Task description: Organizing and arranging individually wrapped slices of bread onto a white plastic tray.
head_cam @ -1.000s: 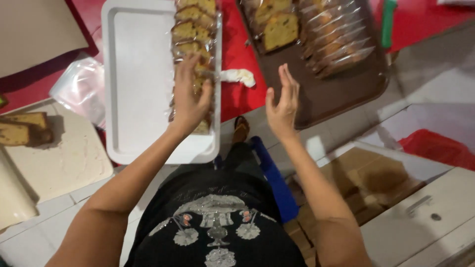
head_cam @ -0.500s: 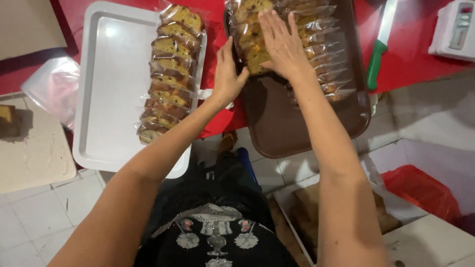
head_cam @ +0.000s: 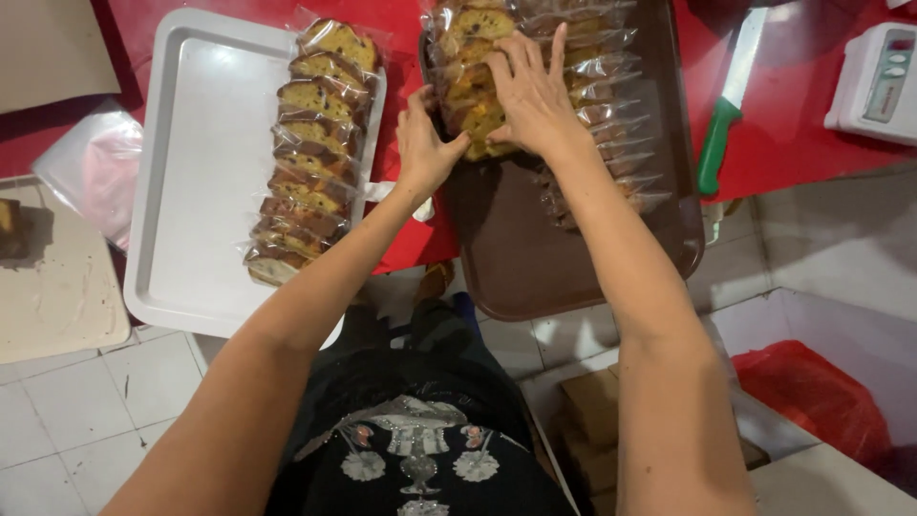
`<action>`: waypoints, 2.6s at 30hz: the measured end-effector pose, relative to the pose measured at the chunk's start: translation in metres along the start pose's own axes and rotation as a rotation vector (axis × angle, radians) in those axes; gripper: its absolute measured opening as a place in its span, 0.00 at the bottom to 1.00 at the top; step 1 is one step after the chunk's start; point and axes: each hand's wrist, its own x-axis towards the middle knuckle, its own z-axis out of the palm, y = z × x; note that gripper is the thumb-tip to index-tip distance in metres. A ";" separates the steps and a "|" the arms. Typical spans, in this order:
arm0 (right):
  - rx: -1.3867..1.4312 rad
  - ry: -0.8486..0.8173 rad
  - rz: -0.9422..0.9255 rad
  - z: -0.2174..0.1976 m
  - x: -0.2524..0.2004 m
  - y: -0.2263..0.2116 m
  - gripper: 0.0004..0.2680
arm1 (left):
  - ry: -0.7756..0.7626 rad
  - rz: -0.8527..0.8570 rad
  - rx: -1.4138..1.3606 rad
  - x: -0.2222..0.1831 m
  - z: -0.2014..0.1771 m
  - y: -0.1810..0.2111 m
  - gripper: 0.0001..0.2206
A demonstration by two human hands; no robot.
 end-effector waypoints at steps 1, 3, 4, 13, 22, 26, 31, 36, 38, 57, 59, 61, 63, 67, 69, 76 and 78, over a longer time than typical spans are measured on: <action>0.018 0.008 -0.017 0.002 0.000 0.001 0.43 | -0.006 -0.010 0.016 0.000 -0.001 0.002 0.34; -0.047 0.018 -0.056 0.005 -0.007 0.001 0.42 | -0.019 0.064 0.036 0.000 -0.002 -0.008 0.32; -0.115 0.030 -0.094 0.006 -0.010 0.000 0.42 | -0.033 0.140 0.054 0.000 -0.003 -0.012 0.31; 0.045 0.019 -0.190 -0.027 -0.013 -0.008 0.43 | -0.137 0.325 -0.121 -0.012 -0.006 -0.018 0.28; 0.152 -0.147 -0.138 -0.044 -0.012 0.008 0.40 | -0.141 0.276 -0.337 -0.017 -0.025 0.006 0.26; 0.199 -0.162 -0.146 -0.062 -0.011 -0.004 0.40 | -0.185 0.265 -0.373 -0.024 -0.053 0.024 0.22; 0.657 -0.365 0.077 -0.096 -0.015 -0.041 0.34 | -0.265 0.269 -0.620 -0.035 -0.082 0.023 0.18; 0.871 -0.327 0.189 -0.141 -0.019 -0.098 0.30 | -0.337 0.258 -0.661 -0.066 -0.132 0.027 0.21; 0.953 -0.296 0.199 -0.147 -0.022 -0.133 0.28 | -0.379 0.241 -0.675 -0.091 -0.165 0.024 0.22; 0.726 0.110 0.144 -0.032 -0.024 -0.397 0.34 | -0.371 0.169 -0.216 -0.206 -0.313 -0.159 0.28; 0.738 0.156 0.158 -0.027 -0.028 -0.406 0.35 | -0.392 0.157 -0.202 -0.208 -0.309 -0.168 0.29; 0.776 0.247 0.214 -0.023 -0.033 -0.410 0.36 | -0.372 0.142 -0.203 -0.210 -0.306 -0.165 0.31; 0.737 0.297 0.269 -0.010 -0.041 -0.415 0.36 | -0.350 0.144 -0.212 -0.209 -0.305 -0.157 0.29; 0.613 0.423 0.388 -0.003 -0.049 -0.435 0.35 | -0.309 0.043 -0.156 -0.199 -0.297 -0.170 0.22; 0.691 0.430 0.437 0.005 -0.052 -0.449 0.35 | -0.310 -0.004 -0.088 -0.203 -0.298 -0.161 0.24; 0.906 0.524 0.623 0.049 -0.055 -0.470 0.30 | -0.211 0.097 0.157 -0.201 -0.285 -0.163 0.23; 0.981 0.547 0.655 0.045 -0.055 -0.477 0.31 | -0.236 0.101 0.113 -0.203 -0.284 -0.159 0.25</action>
